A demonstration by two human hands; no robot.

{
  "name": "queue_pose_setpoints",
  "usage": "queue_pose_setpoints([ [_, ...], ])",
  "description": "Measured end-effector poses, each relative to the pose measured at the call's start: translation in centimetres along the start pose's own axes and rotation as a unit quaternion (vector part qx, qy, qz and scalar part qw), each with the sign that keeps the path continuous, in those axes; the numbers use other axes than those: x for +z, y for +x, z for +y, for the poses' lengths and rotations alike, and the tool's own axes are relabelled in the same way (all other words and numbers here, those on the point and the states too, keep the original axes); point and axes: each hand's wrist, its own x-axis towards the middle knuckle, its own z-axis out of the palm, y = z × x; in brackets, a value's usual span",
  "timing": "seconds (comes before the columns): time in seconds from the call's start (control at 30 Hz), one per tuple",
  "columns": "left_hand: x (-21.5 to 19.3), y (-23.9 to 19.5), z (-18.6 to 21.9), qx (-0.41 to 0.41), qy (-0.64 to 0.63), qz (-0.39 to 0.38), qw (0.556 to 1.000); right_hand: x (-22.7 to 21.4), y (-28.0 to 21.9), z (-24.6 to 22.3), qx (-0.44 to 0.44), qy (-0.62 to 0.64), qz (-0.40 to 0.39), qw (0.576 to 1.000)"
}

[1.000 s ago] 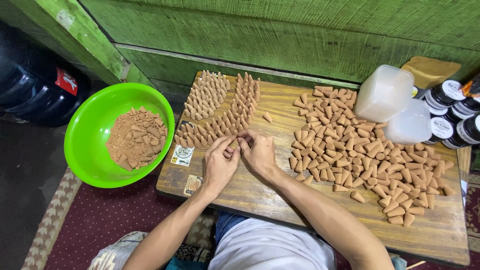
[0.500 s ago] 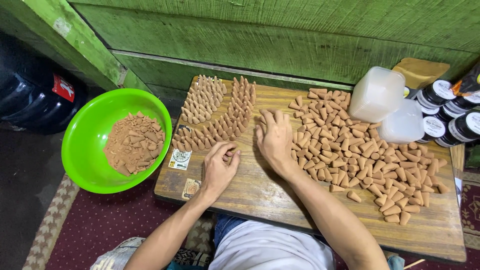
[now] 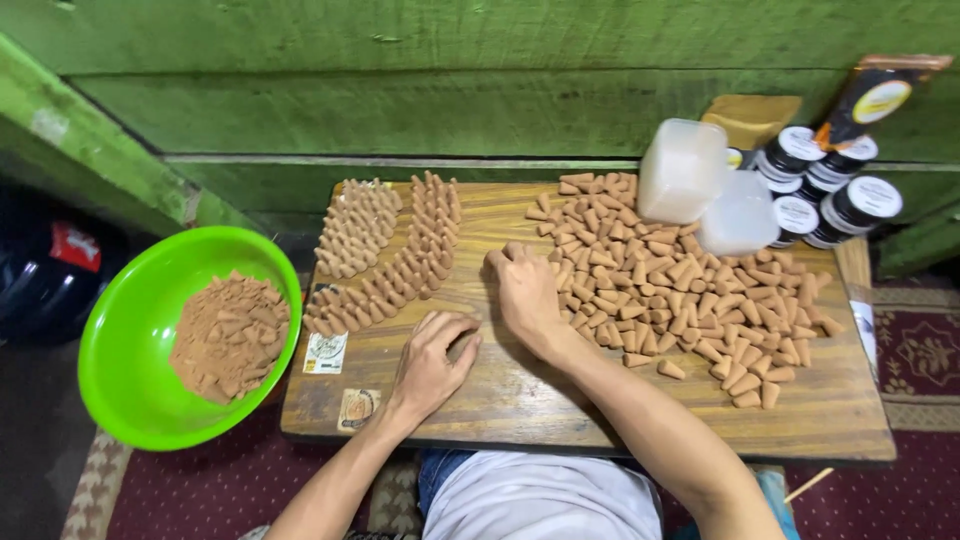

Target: The person organizes incense cones by hand on a wooden table, lining them up into curved rows and gathering others into a pile near several small jars and containers.

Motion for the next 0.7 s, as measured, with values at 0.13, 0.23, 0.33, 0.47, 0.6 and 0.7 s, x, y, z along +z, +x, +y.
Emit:
queue_pose_setpoints([
  [0.13,1.2,1.1,1.6,0.033,-0.013,-0.056,0.998,-4.3,-1.9,2.5,0.020,-0.002,0.025,0.999],
  [0.23,2.1,2.0,2.9,0.044,-0.022,-0.106,0.993,-7.9,-3.5,6.1,0.037,-0.004,0.021,0.999],
  [0.33,3.3,3.0,3.8,0.049,-0.022,-0.142,0.988,-11.2,-4.7,9.6,0.072,-0.038,0.037,0.996],
  [0.47,5.0,3.4,4.3,0.036,-0.029,-0.155,0.987,-11.7,-8.0,12.5,0.116,-0.070,0.042,0.990],
  [0.6,6.6,3.6,4.1,0.024,-0.065,-0.126,0.990,-12.8,-9.0,11.8,0.096,-0.015,0.059,0.994],
  [0.7,7.7,3.8,3.5,-0.002,-0.072,-0.118,0.990,-13.2,-9.5,12.0,0.085,-0.007,0.087,0.993],
])
